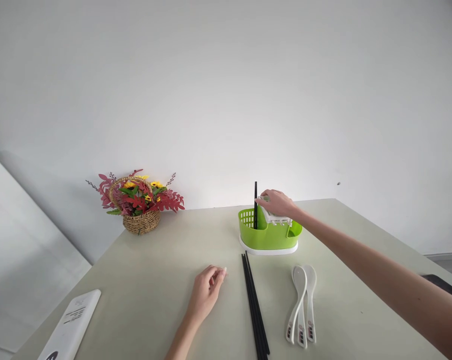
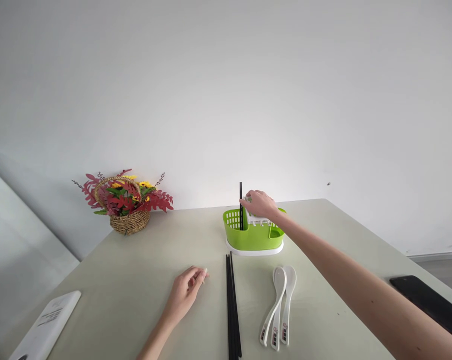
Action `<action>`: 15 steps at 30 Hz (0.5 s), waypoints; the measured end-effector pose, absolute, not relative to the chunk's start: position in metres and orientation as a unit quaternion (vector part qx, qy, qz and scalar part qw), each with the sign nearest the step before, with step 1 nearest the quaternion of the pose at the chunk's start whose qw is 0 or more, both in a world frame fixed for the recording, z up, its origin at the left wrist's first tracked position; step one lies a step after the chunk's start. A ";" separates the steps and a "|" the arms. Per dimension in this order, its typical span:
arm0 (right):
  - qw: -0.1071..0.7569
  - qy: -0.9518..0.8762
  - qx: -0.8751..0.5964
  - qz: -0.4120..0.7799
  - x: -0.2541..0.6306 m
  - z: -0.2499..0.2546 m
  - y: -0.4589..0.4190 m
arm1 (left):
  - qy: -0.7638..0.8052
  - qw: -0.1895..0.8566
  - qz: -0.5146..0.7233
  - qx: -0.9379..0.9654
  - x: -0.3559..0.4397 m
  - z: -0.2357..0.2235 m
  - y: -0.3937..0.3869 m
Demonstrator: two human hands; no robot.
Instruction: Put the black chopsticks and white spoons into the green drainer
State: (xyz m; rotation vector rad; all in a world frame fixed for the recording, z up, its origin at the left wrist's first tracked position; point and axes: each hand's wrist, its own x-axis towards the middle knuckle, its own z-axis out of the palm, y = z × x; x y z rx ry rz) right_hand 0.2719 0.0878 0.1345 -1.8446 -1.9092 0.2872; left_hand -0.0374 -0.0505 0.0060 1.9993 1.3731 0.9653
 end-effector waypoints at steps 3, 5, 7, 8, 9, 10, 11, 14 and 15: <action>0.234 -0.698 -0.668 0.108 0.276 0.136 0.077 | 0.516 0.257 0.358 0.735 -0.038 0.005 -0.051; 0.240 -0.699 -0.666 0.101 0.278 0.140 0.066 | 0.520 0.255 0.356 0.733 -0.038 0.006 -0.051; 0.256 -0.699 -0.663 0.078 0.279 0.146 0.048 | 0.524 0.254 0.353 0.733 -0.037 0.007 -0.052; 0.273 -0.702 -0.655 0.055 0.278 0.150 0.037 | 0.525 0.254 0.351 0.733 -0.037 0.008 -0.052; 0.294 -0.709 -0.641 0.027 0.278 0.153 0.024 | 0.525 0.253 0.351 0.733 -0.036 0.010 -0.053; 0.323 -0.722 -0.612 -0.012 0.277 0.156 0.010 | 0.524 0.253 0.351 0.734 -0.036 0.011 -0.053; 0.350 -0.734 -0.580 -0.043 0.276 0.158 -0.005 | 0.524 0.253 0.351 0.734 -0.035 0.012 -0.054; 0.368 -0.773 -0.517 -0.016 0.269 0.155 -0.050 | 0.527 0.253 0.351 0.732 -0.034 0.014 -0.055; 0.350 -0.783 -0.513 0.036 0.265 0.150 -0.062 | 0.529 0.252 0.350 0.731 -0.033 0.014 -0.055</action>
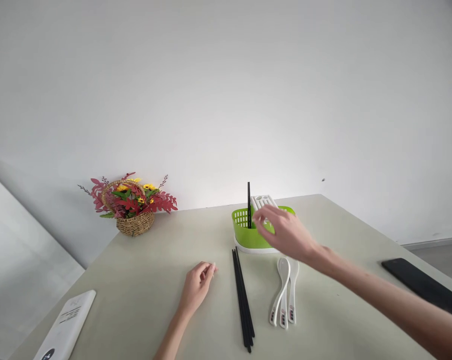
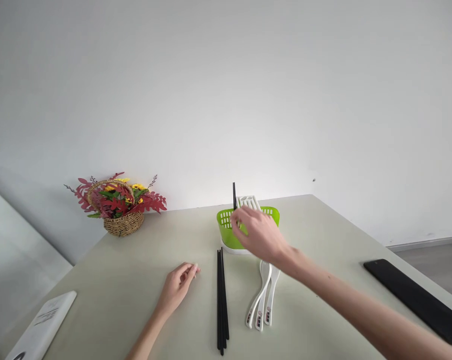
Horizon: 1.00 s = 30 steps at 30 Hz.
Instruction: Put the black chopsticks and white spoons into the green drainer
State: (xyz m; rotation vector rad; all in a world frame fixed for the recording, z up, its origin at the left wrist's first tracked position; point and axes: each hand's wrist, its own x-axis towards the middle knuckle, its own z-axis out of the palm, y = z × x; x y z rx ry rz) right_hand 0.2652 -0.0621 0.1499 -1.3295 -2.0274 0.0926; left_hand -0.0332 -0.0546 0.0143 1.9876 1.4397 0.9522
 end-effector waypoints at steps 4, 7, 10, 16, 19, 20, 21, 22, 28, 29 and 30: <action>0.225 -0.780 -0.549 0.199 0.247 0.115 -0.090 | 0.537 0.246 0.344 0.730 -0.033 0.013 -0.054; 0.127 -0.769 -0.590 0.212 0.232 0.085 -0.095 | 0.537 0.245 0.336 0.734 -0.034 0.013 -0.054; 0.095 -0.767 -0.597 0.214 0.218 0.066 -0.096 | 0.543 0.248 0.328 0.732 -0.034 0.014 -0.056; 0.059 -0.774 -0.598 0.202 0.198 0.052 -0.098 | 0.547 0.259 0.337 0.721 -0.032 0.018 -0.060; 0.050 -0.773 -0.600 0.201 0.191 0.047 -0.097 | 0.547 0.264 0.344 0.716 -0.032 0.019 -0.061; 0.049 -0.771 -0.603 0.201 0.189 0.045 -0.097 | 0.546 0.266 0.345 0.716 -0.031 0.019 -0.061; 0.049 -0.768 -0.606 0.202 0.187 0.045 -0.097 | 0.545 0.268 0.345 0.715 -0.031 0.020 -0.062; 0.049 -0.765 -0.609 0.203 0.186 0.044 -0.097 | 0.545 0.270 0.344 0.715 -0.031 0.020 -0.062; 0.064 -0.759 -0.606 0.231 0.184 0.039 -0.093 | 0.549 0.275 0.337 0.714 -0.030 0.021 -0.061; 0.066 -0.757 -0.604 0.239 0.185 0.037 -0.091 | 0.548 0.273 0.337 0.715 -0.030 0.022 -0.061; 0.069 -0.755 -0.603 0.247 0.187 0.035 -0.090 | 0.547 0.271 0.338 0.716 -0.030 0.021 -0.061</action>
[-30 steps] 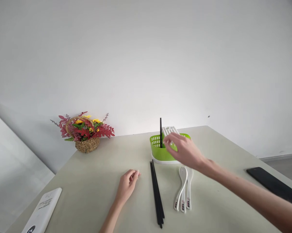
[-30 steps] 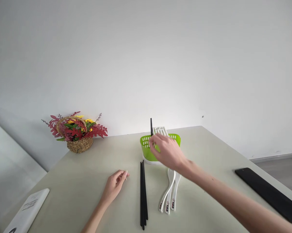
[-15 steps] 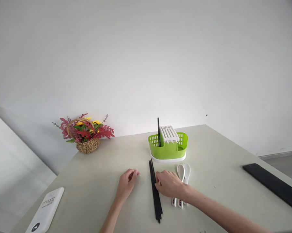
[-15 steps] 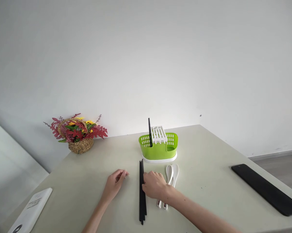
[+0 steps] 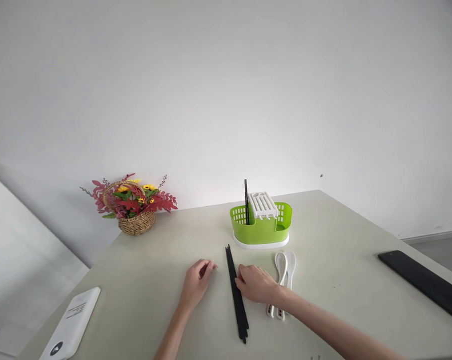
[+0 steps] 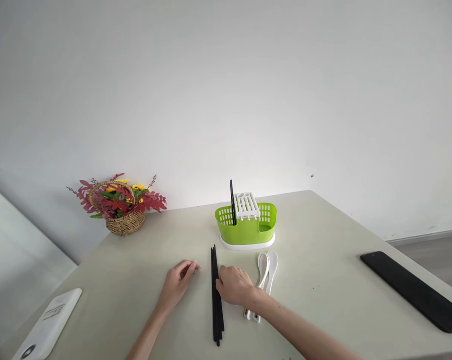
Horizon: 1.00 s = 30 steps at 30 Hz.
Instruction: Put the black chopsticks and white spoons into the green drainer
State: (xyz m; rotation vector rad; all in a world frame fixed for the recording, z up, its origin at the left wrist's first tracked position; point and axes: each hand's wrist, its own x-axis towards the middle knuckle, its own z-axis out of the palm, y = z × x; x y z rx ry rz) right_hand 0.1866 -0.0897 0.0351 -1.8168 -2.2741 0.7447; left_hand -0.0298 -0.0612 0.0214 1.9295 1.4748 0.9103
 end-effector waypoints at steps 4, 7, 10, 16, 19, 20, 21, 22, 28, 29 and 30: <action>0.075 -0.746 -0.602 0.274 0.190 0.029 -0.084 | 0.545 0.265 0.337 0.721 -0.030 0.021 -0.061; 0.080 -0.741 -0.604 0.281 0.190 0.027 -0.083 | 0.545 0.263 0.336 0.721 -0.029 0.021 -0.062; 0.085 -0.735 -0.610 0.284 0.189 0.027 -0.083 | 0.542 0.258 0.342 0.723 -0.028 0.022 -0.062; 0.091 -0.721 -0.622 0.292 0.188 0.031 -0.085 | 0.543 0.252 0.337 0.727 -0.028 0.021 -0.061; 0.093 -0.717 -0.628 0.289 0.187 0.033 -0.088 | 0.544 0.246 0.330 0.731 -0.028 0.020 -0.061; 0.092 -0.715 -0.631 0.288 0.187 0.034 -0.089 | 0.543 0.247 0.329 0.732 -0.028 0.021 -0.061; 0.091 -0.713 -0.633 0.287 0.186 0.035 -0.090 | 0.543 0.250 0.329 0.731 -0.028 0.021 -0.061; 0.090 -0.711 -0.636 0.287 0.186 0.035 -0.091 | 0.544 0.253 0.329 0.729 -0.028 0.021 -0.062; 0.084 -0.707 -0.642 0.284 0.184 0.035 -0.091 | 0.544 0.261 0.330 0.726 -0.027 0.023 -0.062; 0.084 -0.707 -0.642 0.284 0.184 0.035 -0.090 | 0.543 0.259 0.331 0.727 -0.027 0.022 -0.062; 0.084 -0.707 -0.643 0.283 0.183 0.034 -0.090 | 0.543 0.257 0.333 0.727 -0.027 0.022 -0.062</action>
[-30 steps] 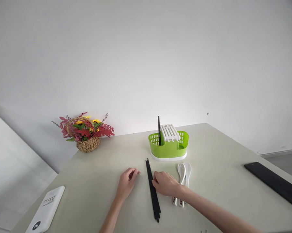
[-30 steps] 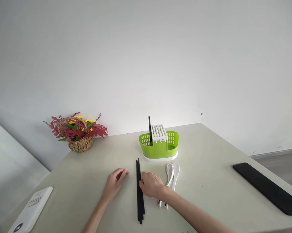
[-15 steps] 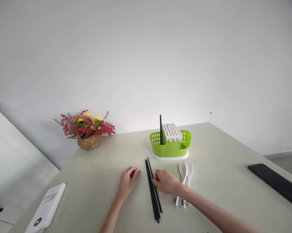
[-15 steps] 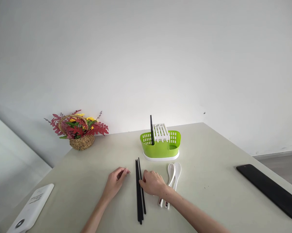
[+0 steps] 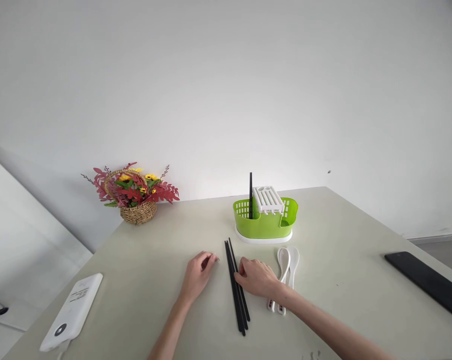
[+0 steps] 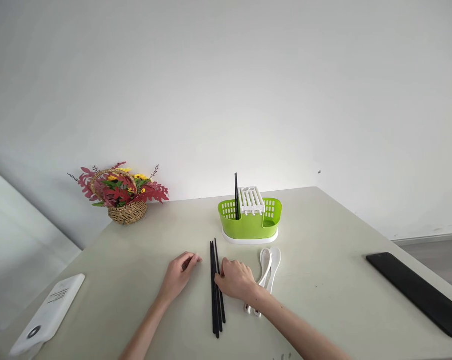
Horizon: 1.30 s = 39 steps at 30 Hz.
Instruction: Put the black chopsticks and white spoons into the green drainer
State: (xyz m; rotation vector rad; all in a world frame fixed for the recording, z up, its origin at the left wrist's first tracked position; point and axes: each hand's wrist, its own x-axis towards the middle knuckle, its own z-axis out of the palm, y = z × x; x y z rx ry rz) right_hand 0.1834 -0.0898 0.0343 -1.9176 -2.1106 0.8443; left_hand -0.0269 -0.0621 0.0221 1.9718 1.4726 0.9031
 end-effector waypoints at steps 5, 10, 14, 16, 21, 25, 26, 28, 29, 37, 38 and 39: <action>0.084 -0.706 -0.642 0.286 0.184 0.032 -0.089 | 0.540 0.259 0.335 0.727 -0.027 0.021 -0.061; 0.083 -0.706 -0.641 0.288 0.186 0.029 -0.088 | 0.537 0.258 0.334 0.730 -0.028 0.020 -0.062; 0.075 -0.709 -0.643 0.281 0.183 0.030 -0.087 | 0.532 0.261 0.340 0.730 -0.029 0.018 -0.061; 0.072 -0.712 -0.643 0.271 0.180 0.031 -0.087 | 0.530 0.262 0.342 0.731 -0.030 0.017 -0.061; 0.057 -0.722 -0.646 0.240 0.173 0.035 -0.092 | 0.530 0.264 0.339 0.731 -0.031 0.015 -0.061; 0.036 -0.734 -0.644 0.214 0.164 0.039 -0.098 | 0.540 0.274 0.333 0.723 -0.031 0.014 -0.063; 0.030 -0.736 -0.643 0.210 0.161 0.040 -0.099 | 0.544 0.275 0.332 0.720 -0.031 0.014 -0.063; 0.022 -0.736 -0.644 0.207 0.155 0.041 -0.098 | 0.547 0.276 0.332 0.717 -0.030 0.015 -0.063; 0.021 -0.733 -0.647 0.207 0.152 0.041 -0.096 | 0.548 0.275 0.334 0.716 -0.030 0.015 -0.063; 0.115 -0.732 -0.618 0.263 0.168 0.041 -0.093 | 0.551 0.301 0.353 0.694 -0.028 0.020 -0.067; 0.135 -0.737 -0.601 0.276 0.175 0.041 -0.098 | 0.547 0.320 0.364 0.682 -0.026 0.022 -0.070; 0.151 -0.743 -0.585 0.288 0.181 0.041 -0.104 | 0.540 0.348 0.376 0.668 -0.022 0.025 -0.073</action>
